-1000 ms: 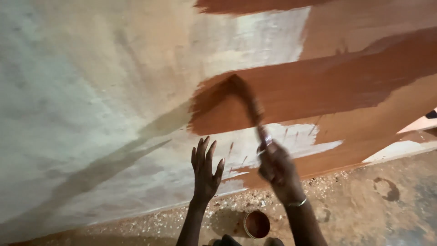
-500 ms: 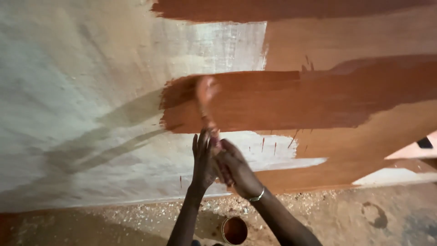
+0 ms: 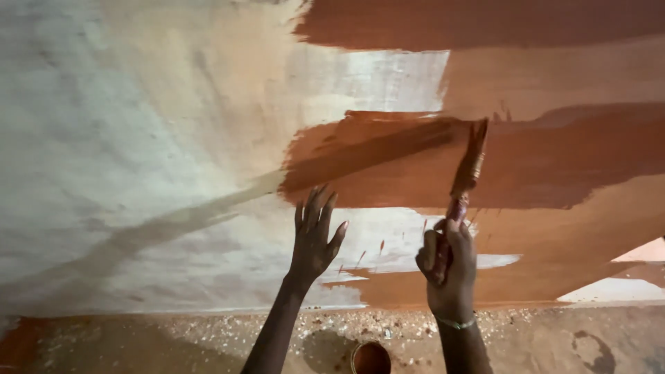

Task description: The person paints a wall with brown paint using a brush. They repeatedly dip the brush into a paint can and apply horizontal strokes to cover the unpainted sections of the wall.

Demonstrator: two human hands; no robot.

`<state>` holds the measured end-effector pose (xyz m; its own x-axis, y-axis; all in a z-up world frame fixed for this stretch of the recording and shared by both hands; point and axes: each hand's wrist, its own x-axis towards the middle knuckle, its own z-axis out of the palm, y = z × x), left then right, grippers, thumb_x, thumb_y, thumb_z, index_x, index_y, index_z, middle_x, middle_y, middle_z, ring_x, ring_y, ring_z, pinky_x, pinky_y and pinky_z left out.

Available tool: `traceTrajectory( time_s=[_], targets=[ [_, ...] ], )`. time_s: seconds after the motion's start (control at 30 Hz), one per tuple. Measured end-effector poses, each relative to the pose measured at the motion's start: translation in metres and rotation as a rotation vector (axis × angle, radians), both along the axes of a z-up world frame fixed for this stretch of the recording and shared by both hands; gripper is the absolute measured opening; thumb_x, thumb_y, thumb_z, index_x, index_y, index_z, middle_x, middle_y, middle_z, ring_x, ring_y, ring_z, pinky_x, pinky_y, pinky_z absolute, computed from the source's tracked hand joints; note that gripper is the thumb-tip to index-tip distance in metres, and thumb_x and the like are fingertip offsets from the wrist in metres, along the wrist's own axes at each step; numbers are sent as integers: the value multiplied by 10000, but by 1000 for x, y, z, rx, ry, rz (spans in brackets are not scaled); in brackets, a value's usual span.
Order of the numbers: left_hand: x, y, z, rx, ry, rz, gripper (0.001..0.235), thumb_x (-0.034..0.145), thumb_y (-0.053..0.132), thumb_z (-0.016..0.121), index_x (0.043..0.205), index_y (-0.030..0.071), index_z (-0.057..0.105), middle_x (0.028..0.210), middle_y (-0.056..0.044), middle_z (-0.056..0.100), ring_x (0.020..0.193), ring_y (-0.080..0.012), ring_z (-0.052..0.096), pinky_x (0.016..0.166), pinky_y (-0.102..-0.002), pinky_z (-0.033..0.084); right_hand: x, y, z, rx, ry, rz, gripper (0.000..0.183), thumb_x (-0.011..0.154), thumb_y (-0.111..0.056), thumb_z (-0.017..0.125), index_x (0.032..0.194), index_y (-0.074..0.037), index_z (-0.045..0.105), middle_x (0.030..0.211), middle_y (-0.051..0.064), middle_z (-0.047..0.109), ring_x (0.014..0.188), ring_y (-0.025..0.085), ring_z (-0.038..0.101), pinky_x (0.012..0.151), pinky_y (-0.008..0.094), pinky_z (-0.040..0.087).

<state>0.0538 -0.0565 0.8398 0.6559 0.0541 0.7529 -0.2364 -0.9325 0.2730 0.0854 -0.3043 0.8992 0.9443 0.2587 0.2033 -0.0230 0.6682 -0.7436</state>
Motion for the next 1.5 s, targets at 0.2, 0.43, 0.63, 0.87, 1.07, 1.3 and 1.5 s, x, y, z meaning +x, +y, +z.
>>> traceTrajectory(
  time_s=[0.2, 0.43, 0.63, 0.87, 1.07, 1.3, 1.5],
  targets=[
    [-1, 28, -3, 107, 185, 13, 741, 925, 263, 655, 1568, 61, 347, 1653, -155, 326, 1554, -342, 252, 1239, -552, 154, -17, 105, 6, -188, -76, 474, 313, 1064, -350, 558, 844, -146, 470, 552, -75, 372, 415, 51, 311, 365, 246, 242],
    [-9, 38, -13, 120, 189, -63, 783, 852, 191, 684, 1557, 68, 365, 1631, -177, 317, 1555, -343, 234, 1252, -555, 168, -22, 102, 17, -156, 30, 392, 152, 982, -262, 537, 951, -113, 542, 543, -75, 374, 397, 46, 295, 357, 232, 233],
    [-12, 39, -21, 86, 109, -113, 633, 958, 260, 667, 1509, 59, 428, 1624, -167, 345, 1534, -357, 274, 1225, -565, 193, -26, 61, 7, -6, -55, -100, 308, 1049, -342, 486, 791, -178, 453, 505, -69, 376, 372, 26, 261, 341, 223, 217],
    [-10, 31, -15, -230, 111, -331, 663, 981, 282, 657, 1530, 101, 334, 1627, -145, 321, 1530, -338, 290, 1232, -553, 237, -34, 132, 4, -411, -47, 425, 258, 986, -386, 486, 842, -180, 546, 514, -41, 425, 383, 78, 322, 347, 295, 255],
    [-13, 27, -15, -243, 98, -326, 666, 978, 278, 648, 1532, 91, 329, 1626, -155, 315, 1530, -339, 279, 1239, -548, 220, -27, 117, -1, -211, -65, 338, 363, 1065, -346, 518, 758, -174, 427, 556, -85, 407, 428, 51, 347, 366, 242, 273],
    [-16, 24, -29, 42, 74, -63, 604, 992, 281, 638, 1513, 59, 427, 1618, -168, 348, 1541, -351, 263, 1247, -554, 170, -20, 79, 0, -105, -106, -166, 366, 1049, -382, 463, 736, -197, 419, 493, -57, 427, 359, 49, 293, 317, 246, 261],
    [-15, 28, -37, -177, 139, -193, 828, 945, 322, 681, 1564, -25, 255, 1639, -203, 267, 1512, -352, 241, 1222, -575, 105, -22, 133, -4, -367, -142, 530, 408, 1027, -357, 526, 691, -142, 443, 490, -40, 405, 365, 68, 310, 333, 236, 243]
  ],
)
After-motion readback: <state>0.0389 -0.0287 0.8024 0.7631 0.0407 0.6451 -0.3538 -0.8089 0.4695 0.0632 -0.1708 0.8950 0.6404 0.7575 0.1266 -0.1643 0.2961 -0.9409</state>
